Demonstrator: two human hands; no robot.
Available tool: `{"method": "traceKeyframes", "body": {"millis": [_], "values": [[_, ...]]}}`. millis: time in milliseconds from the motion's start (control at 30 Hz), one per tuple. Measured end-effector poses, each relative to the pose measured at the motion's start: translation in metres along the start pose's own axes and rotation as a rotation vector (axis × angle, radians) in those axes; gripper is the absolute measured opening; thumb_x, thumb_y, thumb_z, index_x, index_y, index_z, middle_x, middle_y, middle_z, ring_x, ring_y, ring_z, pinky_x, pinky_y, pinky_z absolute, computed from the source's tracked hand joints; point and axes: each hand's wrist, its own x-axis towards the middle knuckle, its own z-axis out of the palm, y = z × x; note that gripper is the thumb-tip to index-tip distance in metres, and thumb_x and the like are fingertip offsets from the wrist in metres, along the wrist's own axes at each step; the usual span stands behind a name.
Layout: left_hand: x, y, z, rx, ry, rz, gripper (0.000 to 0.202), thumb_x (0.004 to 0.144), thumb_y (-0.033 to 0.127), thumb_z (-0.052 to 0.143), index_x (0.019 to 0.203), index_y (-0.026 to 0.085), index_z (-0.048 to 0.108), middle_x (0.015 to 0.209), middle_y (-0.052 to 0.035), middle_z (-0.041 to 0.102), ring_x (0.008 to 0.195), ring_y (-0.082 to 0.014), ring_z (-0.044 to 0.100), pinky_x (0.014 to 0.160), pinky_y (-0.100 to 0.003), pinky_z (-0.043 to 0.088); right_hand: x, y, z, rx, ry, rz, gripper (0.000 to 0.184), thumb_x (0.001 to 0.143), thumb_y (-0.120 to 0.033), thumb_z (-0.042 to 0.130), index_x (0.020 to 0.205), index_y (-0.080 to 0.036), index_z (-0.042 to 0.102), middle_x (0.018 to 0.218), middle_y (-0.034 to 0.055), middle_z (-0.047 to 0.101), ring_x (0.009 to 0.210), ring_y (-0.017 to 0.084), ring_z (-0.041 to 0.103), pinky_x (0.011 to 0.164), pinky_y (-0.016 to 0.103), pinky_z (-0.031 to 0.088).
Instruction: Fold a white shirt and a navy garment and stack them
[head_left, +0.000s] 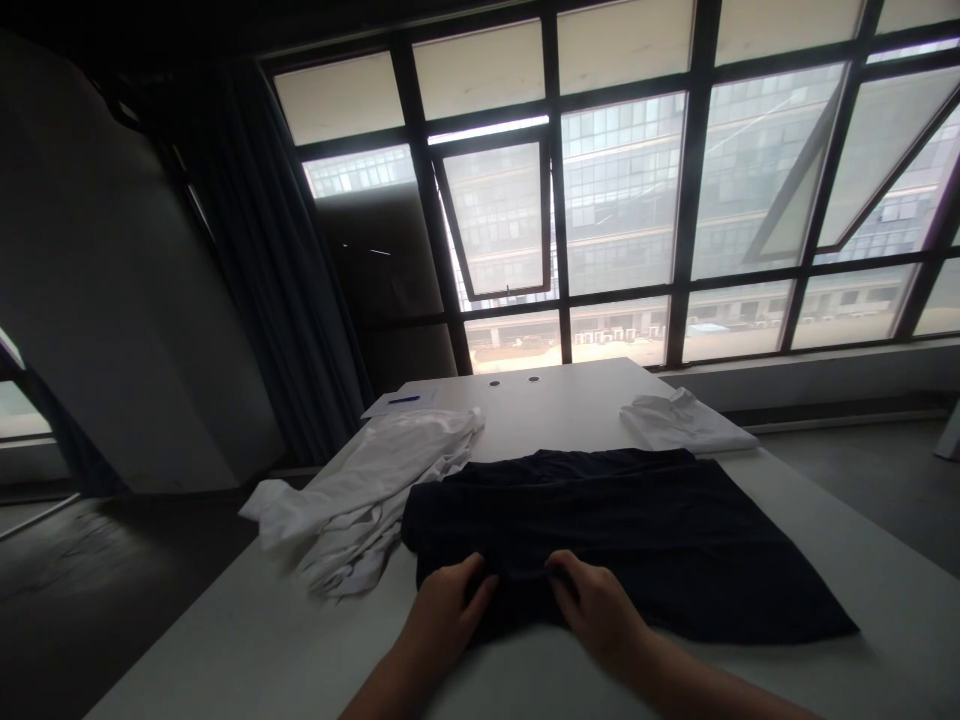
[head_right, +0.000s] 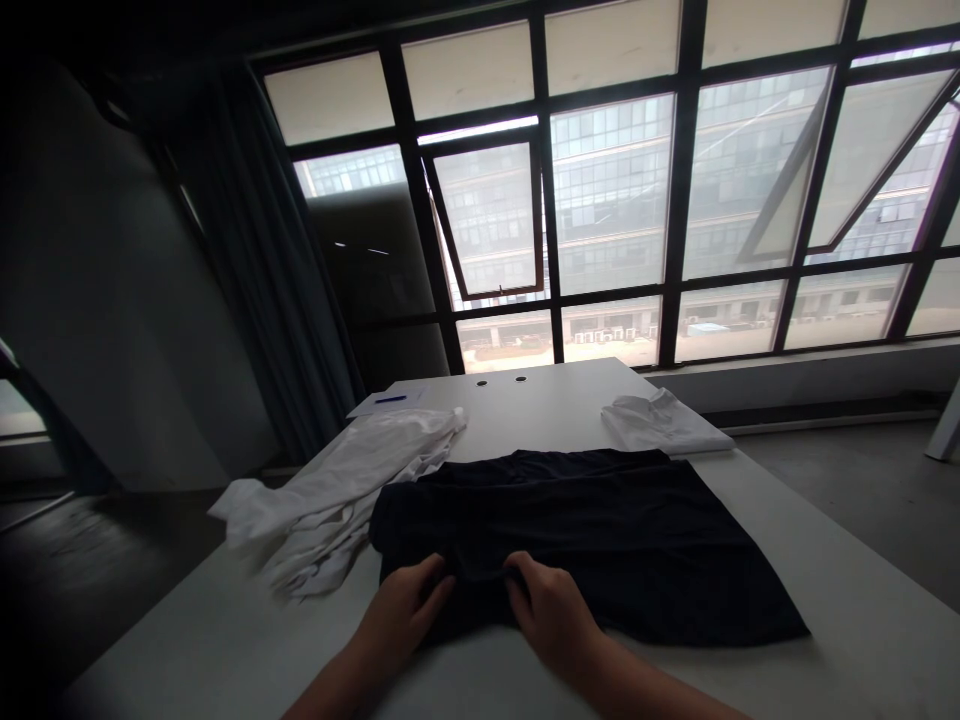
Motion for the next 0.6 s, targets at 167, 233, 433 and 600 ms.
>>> {"method": "traceKeyframes", "body": {"millis": [167,233,433,600], "values": [[-0.009,-0.011,-0.001,0.044,-0.108,0.018,0.06,0.078,0.041,0.077,0.134,0.026,0.059,0.12,-0.0081,0.072,0.107,-0.0284,0.067,0.092,-0.033,0.048,0.003,0.004,0.004,-0.095,0.015,0.188,0.033,0.099,-0.039,0.043,0.124,-0.022,0.057,0.095,0.0073,0.075,0.087,0.025,0.073,0.077,0.034,0.051],[-0.01,-0.015,-0.002,0.03,-0.131,0.016,0.06,0.078,0.034,0.076,0.135,0.027,0.058,0.126,-0.0073,0.07,0.113,-0.0279,0.066,0.097,-0.034,0.047,0.001,0.002,0.005,-0.178,-0.02,0.221,0.042,0.095,-0.041,0.05,0.131,-0.02,0.053,0.095,0.0091,0.075,0.088,0.027,0.072,0.079,0.036,0.051],[-0.002,-0.015,-0.014,-0.057,-0.062,0.033,0.035,0.093,0.029,0.058,0.127,0.03,0.062,0.121,-0.0028,0.071,0.108,-0.0223,0.067,0.095,-0.031,0.049,-0.002,-0.01,-0.002,-0.22,-0.113,0.251,0.054,0.091,-0.027,0.053,0.143,-0.021,0.043,0.096,0.0093,0.075,0.088,0.026,0.072,0.078,0.034,0.05],[-0.006,-0.012,-0.02,-0.018,-0.112,-0.025,0.039,0.091,0.035,0.062,0.13,0.028,0.061,0.096,-0.001,0.072,0.083,-0.0202,0.069,0.079,-0.028,0.05,-0.005,-0.015,-0.006,-0.266,-0.162,0.281,0.068,0.089,-0.041,0.06,0.15,-0.017,0.039,0.103,0.0155,0.074,0.095,0.033,0.071,0.083,0.042,0.051]]}}
